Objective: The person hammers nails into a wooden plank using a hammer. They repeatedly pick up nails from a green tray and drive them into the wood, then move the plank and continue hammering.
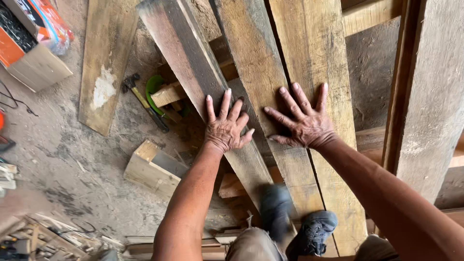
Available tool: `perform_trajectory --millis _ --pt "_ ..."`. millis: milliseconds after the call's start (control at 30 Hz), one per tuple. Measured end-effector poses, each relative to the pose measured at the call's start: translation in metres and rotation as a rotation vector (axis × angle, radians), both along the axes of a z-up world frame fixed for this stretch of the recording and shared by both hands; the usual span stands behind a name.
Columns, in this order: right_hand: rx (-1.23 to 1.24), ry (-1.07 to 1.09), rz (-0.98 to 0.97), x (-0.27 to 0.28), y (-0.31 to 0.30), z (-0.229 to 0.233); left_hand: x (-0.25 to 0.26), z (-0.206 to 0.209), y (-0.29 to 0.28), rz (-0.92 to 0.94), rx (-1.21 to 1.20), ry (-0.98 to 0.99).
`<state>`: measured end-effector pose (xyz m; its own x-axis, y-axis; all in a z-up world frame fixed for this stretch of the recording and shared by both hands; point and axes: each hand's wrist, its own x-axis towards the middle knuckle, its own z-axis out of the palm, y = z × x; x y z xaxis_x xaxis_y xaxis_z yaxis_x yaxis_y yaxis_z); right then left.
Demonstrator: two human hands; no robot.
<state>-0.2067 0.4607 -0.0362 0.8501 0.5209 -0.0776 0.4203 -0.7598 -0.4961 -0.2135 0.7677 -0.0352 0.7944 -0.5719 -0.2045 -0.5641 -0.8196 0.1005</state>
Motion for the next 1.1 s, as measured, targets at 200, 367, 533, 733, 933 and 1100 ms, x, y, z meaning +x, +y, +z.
perform_trajectory --millis 200,367,533,733,933,1100 --pt "-0.01 0.052 -0.008 0.005 -0.004 0.003 0.005 -0.009 0.0 -0.029 -0.038 -0.003" --pt "0.056 -0.053 -0.045 0.005 -0.001 -0.004 0.005 -0.009 0.002 -0.025 -0.082 -0.029" --pt "0.064 -0.03 -0.061 0.003 0.005 0.0 0.007 -0.008 0.005 -0.054 -0.111 -0.082" --pt "-0.095 -0.023 -0.355 -0.074 0.035 0.024 0.013 -0.01 -0.002 -0.089 -0.149 -0.125" --pt "-0.255 0.185 -0.721 -0.259 0.162 0.068 0.013 0.013 -0.003 -0.134 -0.133 -0.129" --pt "-0.408 0.247 -0.866 -0.353 0.196 0.033 0.009 0.011 -0.007 -0.133 -0.176 -0.141"
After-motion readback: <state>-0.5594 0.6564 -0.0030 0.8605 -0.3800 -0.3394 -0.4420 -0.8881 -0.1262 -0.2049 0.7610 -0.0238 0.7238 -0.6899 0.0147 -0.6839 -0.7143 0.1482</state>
